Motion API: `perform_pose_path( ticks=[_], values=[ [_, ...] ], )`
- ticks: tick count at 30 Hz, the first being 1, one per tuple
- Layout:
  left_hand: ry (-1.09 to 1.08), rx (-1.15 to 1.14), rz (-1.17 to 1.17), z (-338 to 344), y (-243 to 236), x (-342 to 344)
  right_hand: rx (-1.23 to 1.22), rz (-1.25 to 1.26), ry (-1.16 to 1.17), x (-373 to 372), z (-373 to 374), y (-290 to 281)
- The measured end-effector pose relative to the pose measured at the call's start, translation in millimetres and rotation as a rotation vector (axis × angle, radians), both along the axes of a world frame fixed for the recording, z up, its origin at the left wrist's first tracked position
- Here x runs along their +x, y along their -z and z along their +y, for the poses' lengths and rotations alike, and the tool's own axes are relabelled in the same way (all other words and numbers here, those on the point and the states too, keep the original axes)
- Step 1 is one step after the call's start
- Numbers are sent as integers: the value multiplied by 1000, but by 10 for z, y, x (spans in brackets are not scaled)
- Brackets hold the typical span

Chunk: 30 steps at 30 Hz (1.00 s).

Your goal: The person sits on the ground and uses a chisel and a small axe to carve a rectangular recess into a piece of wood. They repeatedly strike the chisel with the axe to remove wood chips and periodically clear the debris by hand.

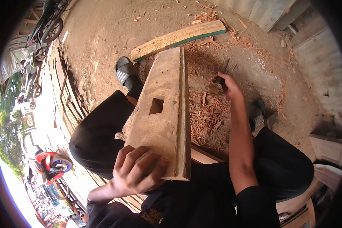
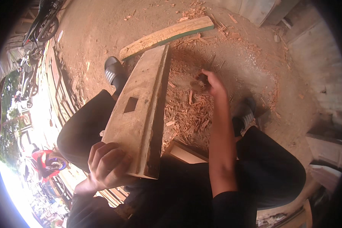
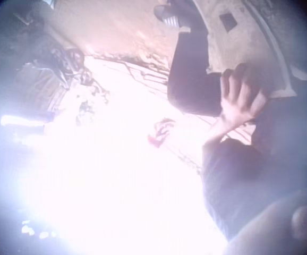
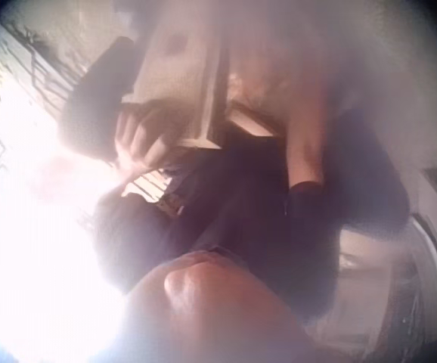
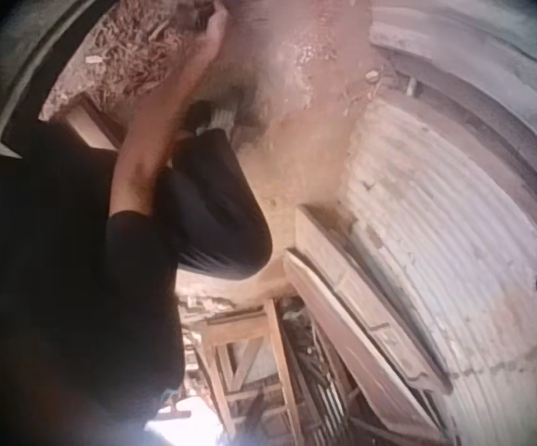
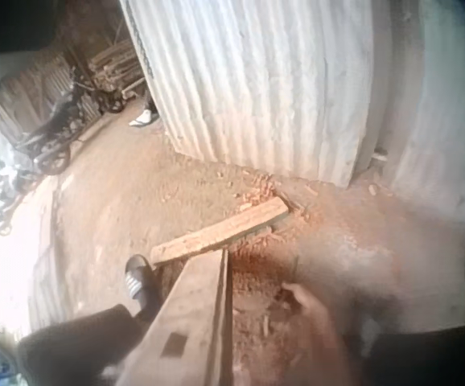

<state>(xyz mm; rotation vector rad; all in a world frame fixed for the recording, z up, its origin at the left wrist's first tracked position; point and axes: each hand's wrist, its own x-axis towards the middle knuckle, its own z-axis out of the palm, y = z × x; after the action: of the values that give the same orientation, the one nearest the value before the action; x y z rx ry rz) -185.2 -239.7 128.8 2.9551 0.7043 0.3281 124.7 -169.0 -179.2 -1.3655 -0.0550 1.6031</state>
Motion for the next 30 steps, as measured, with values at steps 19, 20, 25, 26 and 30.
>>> perform_pose_path(
  ticks=[19, 20, 25, 26, 30],
  values=[
    [56, 62, -78, -262, 439, -503, 765, -156, 31, -1187, 2230, -2239],
    [34, 71, -98, -252, 448, -500, 673, -291, 55, -1493, 2074, -1908],
    [104, 66, -99, -208, 486, -513, 463, -413, -496, -1810, 1828, -1095],
    [108, 54, -90, -250, 501, -533, 463, -406, -469, -1886, 1943, -1212],
    [105, 41, -87, -261, 462, -562, 684, -254, -69, -1820, 2278, -1835]
  ],
)
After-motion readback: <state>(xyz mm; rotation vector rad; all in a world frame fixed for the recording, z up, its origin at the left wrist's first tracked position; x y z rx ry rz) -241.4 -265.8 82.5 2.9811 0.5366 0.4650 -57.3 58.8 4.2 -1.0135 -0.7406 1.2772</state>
